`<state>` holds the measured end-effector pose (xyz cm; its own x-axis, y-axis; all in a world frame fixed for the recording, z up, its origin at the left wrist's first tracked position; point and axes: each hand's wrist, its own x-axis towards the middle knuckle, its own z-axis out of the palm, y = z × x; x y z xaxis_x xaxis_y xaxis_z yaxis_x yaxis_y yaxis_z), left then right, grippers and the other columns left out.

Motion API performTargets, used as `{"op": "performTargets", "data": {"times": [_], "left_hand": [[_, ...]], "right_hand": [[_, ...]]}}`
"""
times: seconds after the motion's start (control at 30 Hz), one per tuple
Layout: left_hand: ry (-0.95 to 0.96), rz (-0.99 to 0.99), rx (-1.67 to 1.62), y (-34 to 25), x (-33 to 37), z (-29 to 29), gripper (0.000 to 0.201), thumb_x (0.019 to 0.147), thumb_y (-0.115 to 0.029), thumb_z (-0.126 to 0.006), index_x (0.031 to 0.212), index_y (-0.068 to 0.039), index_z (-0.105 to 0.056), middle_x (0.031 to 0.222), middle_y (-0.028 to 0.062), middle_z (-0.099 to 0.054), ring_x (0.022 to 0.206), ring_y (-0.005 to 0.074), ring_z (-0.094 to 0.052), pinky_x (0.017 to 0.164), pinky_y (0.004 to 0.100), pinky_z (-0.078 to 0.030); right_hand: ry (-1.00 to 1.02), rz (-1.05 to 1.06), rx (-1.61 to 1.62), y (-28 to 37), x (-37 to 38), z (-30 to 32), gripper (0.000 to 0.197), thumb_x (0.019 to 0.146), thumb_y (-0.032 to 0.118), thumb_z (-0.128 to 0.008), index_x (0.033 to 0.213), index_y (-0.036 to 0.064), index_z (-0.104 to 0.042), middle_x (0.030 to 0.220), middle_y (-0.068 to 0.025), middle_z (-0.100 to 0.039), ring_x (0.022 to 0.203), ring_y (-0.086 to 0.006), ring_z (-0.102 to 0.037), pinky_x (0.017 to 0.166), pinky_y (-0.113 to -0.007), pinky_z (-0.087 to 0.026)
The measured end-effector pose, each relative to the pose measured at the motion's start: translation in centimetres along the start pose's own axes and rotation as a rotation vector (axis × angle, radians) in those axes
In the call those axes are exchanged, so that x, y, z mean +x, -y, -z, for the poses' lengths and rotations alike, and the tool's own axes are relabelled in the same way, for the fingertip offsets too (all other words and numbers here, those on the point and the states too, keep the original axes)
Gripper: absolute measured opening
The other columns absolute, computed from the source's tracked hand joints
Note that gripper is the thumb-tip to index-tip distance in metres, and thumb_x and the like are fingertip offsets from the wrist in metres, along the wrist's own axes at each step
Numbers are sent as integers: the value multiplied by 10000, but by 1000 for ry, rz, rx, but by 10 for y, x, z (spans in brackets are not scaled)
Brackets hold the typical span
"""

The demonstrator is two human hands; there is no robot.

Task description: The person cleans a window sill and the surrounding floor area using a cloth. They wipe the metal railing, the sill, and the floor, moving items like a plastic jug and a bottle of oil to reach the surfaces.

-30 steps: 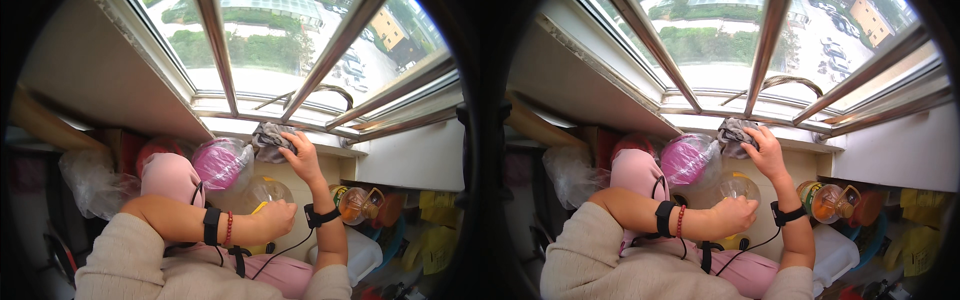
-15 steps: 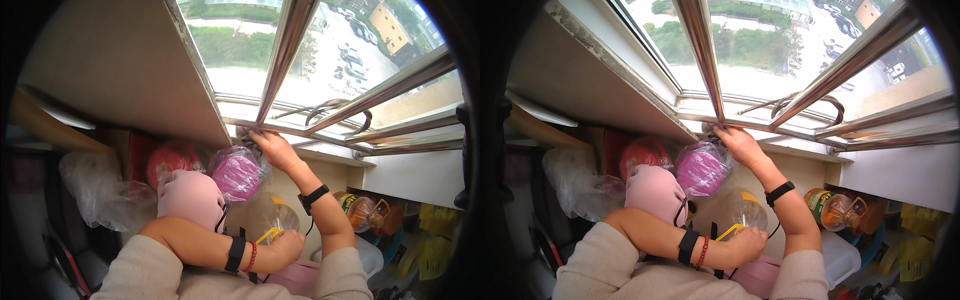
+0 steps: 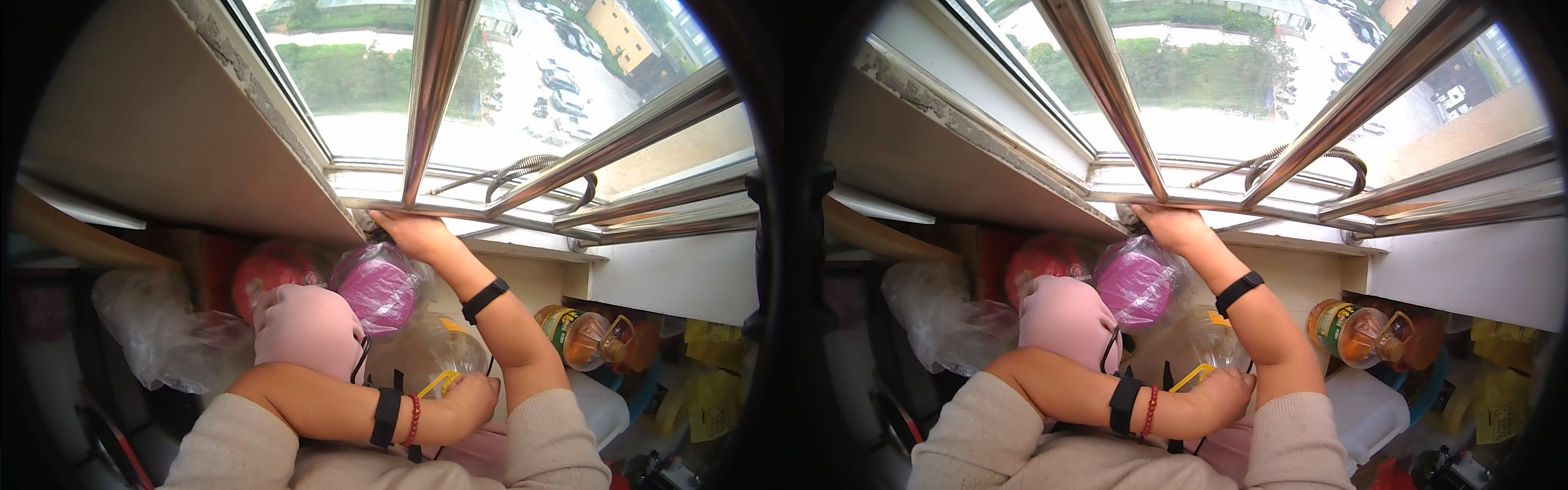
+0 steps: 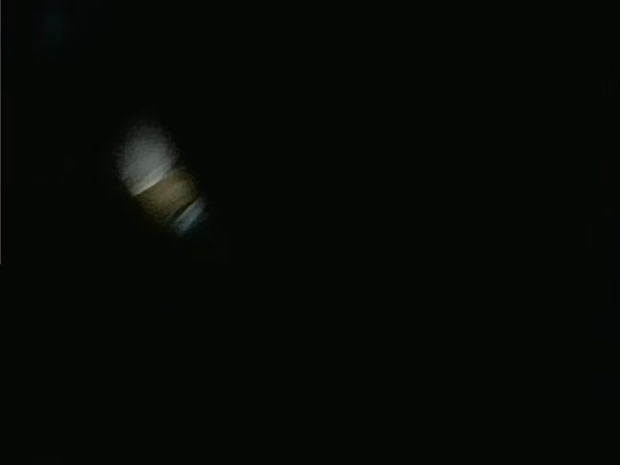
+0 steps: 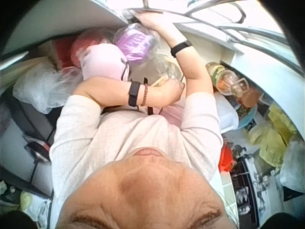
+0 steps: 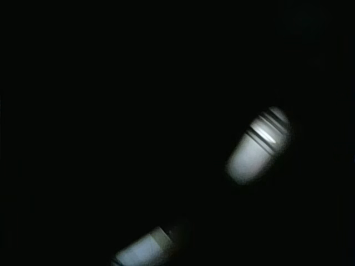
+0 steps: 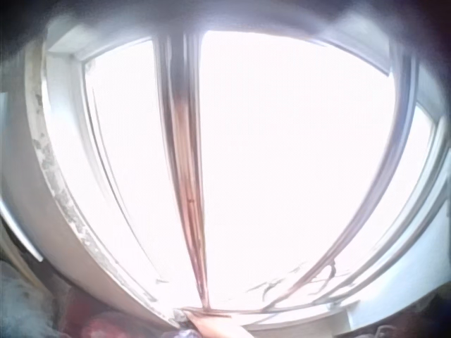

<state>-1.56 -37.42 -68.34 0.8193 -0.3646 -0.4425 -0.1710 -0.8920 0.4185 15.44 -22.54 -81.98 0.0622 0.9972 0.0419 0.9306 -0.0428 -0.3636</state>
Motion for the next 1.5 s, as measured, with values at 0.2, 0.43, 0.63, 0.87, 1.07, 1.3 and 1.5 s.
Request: {"op": "performTargets", "data": {"times": [0.2, 0.43, 0.63, 0.87, 1.07, 1.3, 1.5], "left_hand": [[6, -13, -17, 3, 4, -3, 235, 823, -153, -675, 962, 33, -712, 973, 132, -615, 864, 258, -662, 582, 370, -567], [109, -96, -25, 9, 5, 12, 223, 841, -129, -681, 1005, 16, -722, 1014, 125, -594, 927, 290, -638, 538, 431, -558], [121, -122, 68, 14, -1, 34, 222, 781, -151, -739, 974, -45, -764, 1025, 98, -601, 923, 228, -647, 671, 308, -568], [164, -161, 65, 18, -1, 38, 220, 791, -161, -742, 991, -73, -769, 1038, 93, -601, 931, 223, -644, 686, 302, -567], [172, -178, 113, 17, -1, 35, 209, 799, -151, -729, 989, -74, -769, 1045, 91, -604, 931, 227, -646, 688, 307, -570], [107, -177, 94, 20, 1, 34, 203, 806, -154, -713, 987, -77, -764, 1037, 89, -607, 922, 232, -649, 678, 303, -565], [105, -192, 126, 19, 2, 28, 189, 817, -153, -699, 982, -88, -762, 1012, 86, -601, 914, 230, -650, 669, 301, -562]], "right_hand": [[-239, -30, -184, -18, -36, 12, 361, 861, 117, -592, 1215, 66, -644, 1224, -164, -647, 1117, -371, -633, 935, -463, -522], [-322, -240, -198, -24, -61, 16, 317, 769, 221, -714, 1006, 15, -672, 932, -165, -713, 821, -335, -693, 731, -446, -559], [-324, -347, -336, -33, -78, 22, 186, 729, 186, -708, 855, 49, -705, 753, -105, -706, 697, -295, -690, 615, -412, -541], [57, -593, -337, -25, -77, 39, 237, 724, 318, -696, 720, 84, -733, 721, -124, -711, 686, -304, -702, 603, -425, -539], [368, -698, -187, -18, -118, 106, 343, 751, 391, -595, 741, 84, -746, 756, -155, -711, 756, -337, -701, 669, -445, -547], [-84, -611, 197, -20, -160, 136, 330, 850, 356, -623, 989, 61, -677, 790, -186, -683, 786, -403, -661, 697, -492, -528], [-251, -407, -188, -12, -106, 50, 394, 871, 260, -673, 1258, 206, -619, 963, -138, -650, 792, -323, -686, 668, -448, -570]]}}
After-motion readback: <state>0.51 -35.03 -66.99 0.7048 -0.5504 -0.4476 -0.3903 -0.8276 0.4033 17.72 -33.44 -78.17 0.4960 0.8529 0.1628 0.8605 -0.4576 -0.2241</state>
